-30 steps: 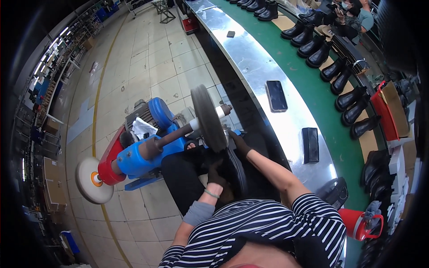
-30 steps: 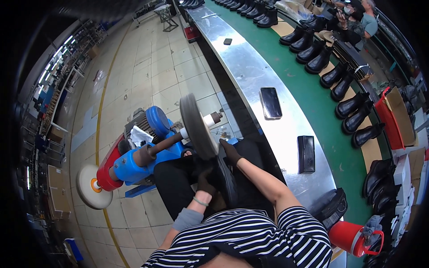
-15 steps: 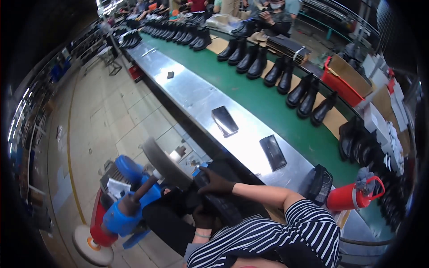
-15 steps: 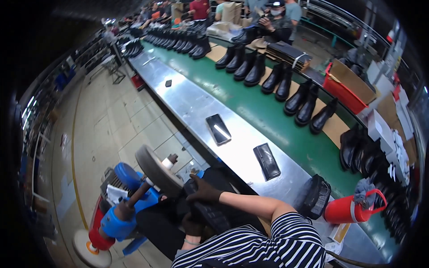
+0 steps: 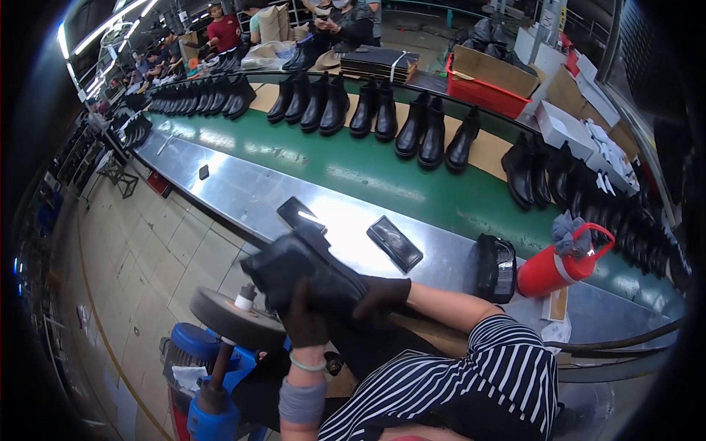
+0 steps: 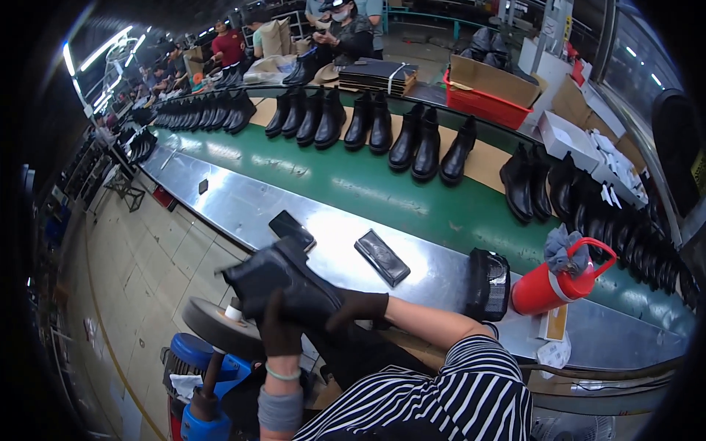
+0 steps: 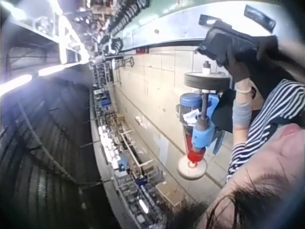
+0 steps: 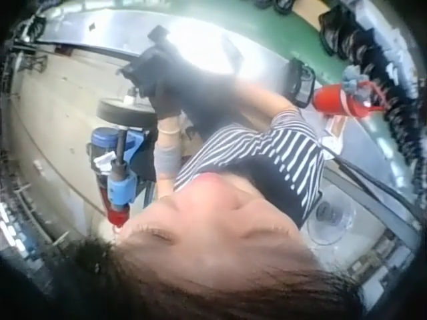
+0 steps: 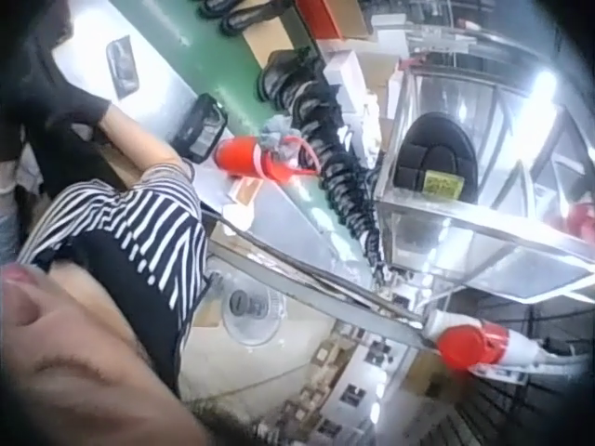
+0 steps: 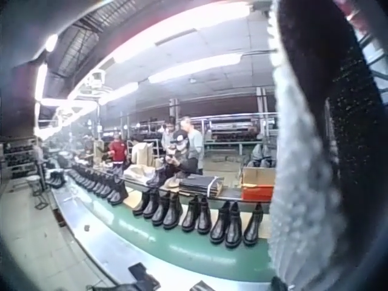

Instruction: Buff and polish black boots using a stationary buffing wheel at a factory workstation.

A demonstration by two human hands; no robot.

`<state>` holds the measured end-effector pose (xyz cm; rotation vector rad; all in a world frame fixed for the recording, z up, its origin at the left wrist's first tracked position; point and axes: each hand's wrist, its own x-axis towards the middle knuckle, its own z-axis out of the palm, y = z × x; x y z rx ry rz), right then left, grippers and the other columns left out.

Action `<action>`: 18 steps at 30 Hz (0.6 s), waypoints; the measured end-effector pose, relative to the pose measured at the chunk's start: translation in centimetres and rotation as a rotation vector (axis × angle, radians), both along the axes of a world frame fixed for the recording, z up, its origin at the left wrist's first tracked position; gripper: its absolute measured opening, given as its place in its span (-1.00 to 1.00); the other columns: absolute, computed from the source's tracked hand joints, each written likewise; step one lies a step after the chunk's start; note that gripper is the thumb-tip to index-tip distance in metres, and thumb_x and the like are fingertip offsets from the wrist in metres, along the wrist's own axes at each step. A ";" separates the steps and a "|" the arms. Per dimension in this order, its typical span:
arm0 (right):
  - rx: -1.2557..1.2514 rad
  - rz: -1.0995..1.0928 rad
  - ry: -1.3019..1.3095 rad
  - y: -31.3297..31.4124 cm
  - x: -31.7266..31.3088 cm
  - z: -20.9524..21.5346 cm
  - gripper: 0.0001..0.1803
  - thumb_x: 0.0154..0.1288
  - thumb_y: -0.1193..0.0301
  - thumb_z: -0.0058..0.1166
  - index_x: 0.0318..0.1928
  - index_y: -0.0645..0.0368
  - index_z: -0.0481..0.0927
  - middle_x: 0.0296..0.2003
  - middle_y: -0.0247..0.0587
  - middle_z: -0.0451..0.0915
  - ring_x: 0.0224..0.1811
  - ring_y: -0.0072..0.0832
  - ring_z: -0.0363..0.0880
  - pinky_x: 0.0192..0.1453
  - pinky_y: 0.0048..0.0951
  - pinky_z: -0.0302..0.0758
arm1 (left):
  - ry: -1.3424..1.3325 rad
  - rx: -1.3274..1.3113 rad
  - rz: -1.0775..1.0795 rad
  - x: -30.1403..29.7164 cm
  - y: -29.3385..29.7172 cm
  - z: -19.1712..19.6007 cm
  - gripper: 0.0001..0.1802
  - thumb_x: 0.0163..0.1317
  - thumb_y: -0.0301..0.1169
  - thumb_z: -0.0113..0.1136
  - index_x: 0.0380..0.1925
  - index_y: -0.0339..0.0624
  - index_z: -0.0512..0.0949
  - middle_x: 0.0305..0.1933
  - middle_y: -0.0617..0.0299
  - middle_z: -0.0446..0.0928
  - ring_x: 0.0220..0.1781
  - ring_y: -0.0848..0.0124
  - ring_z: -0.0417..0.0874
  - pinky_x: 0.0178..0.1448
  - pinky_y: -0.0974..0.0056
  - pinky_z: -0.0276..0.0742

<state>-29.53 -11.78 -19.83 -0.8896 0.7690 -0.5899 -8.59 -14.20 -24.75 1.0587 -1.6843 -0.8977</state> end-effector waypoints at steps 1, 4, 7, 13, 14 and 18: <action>0.002 -0.012 0.001 -0.2 -0.5 -1.3 0.06 -0.16 0.39 0.41 0.37 0.27 0.08 0.25 0.08 0.31 0.27 -0.25 0.34 0.38 -0.29 0.21 | 0.244 0.092 -0.073 -1.9 -0.9 3.0 -0.55 0.22 -0.65 0.03 0.16 -0.30 0.37 0.22 -0.04 0.35 0.25 0.17 0.40 0.32 0.21 0.30; -0.023 -0.392 -0.667 -2.0 -3.5 -5.5 -0.14 -0.06 0.42 0.25 0.30 0.33 0.19 0.16 0.10 0.40 0.15 -0.11 0.47 0.29 -0.20 0.38 | 0.613 0.069 -0.240 -6.7 -0.2 9.9 -0.28 0.14 -0.58 0.14 0.33 -0.23 0.13 0.45 0.00 0.04 0.48 0.14 0.07 0.46 0.10 0.05; -0.303 -0.604 -0.790 -4.1 -9.7 -3.7 -0.11 -0.01 0.15 0.15 0.28 0.38 0.16 0.08 0.28 0.41 0.00 0.12 0.53 0.08 -0.02 0.54 | 0.501 0.079 -0.437 -6.4 0.8 8.5 -0.23 0.11 -0.60 0.18 0.34 -0.25 0.12 0.45 0.02 0.09 0.48 0.19 0.08 0.46 0.10 0.02; -0.557 -1.148 -0.928 -7.6 -33.0 -7.1 -0.27 0.21 0.03 -0.07 0.22 0.35 0.29 0.18 0.21 0.35 0.21 0.05 0.37 0.21 0.13 0.37 | 0.262 0.510 -0.230 -0.9 2.2 -0.6 -0.65 0.23 -0.54 0.09 0.04 -0.33 0.48 0.02 0.10 0.56 0.07 0.35 0.55 0.18 0.31 0.41; -0.562 -1.044 -0.948 -8.3 -33.9 -6.1 -0.29 0.21 0.01 -0.03 0.23 0.25 0.32 0.21 0.13 0.34 0.29 0.04 0.28 0.27 0.05 0.32 | 0.255 0.510 -0.204 0.5 2.7 -2.1 -0.65 0.23 -0.54 0.09 0.04 -0.33 0.48 0.02 0.10 0.56 0.07 0.35 0.55 0.18 0.31 0.41; -0.709 -1.816 -0.171 -7.4 -47.6 -15.1 -0.31 0.18 -0.08 0.06 0.27 -0.08 0.34 0.21 -0.05 0.39 0.20 -0.09 0.40 0.23 -0.05 0.40 | 0.206 0.627 -0.170 2.7 4.0 -7.6 -0.68 0.22 -0.45 0.09 -0.01 -0.30 0.49 -0.03 0.08 0.56 0.00 0.31 0.58 0.02 0.26 0.54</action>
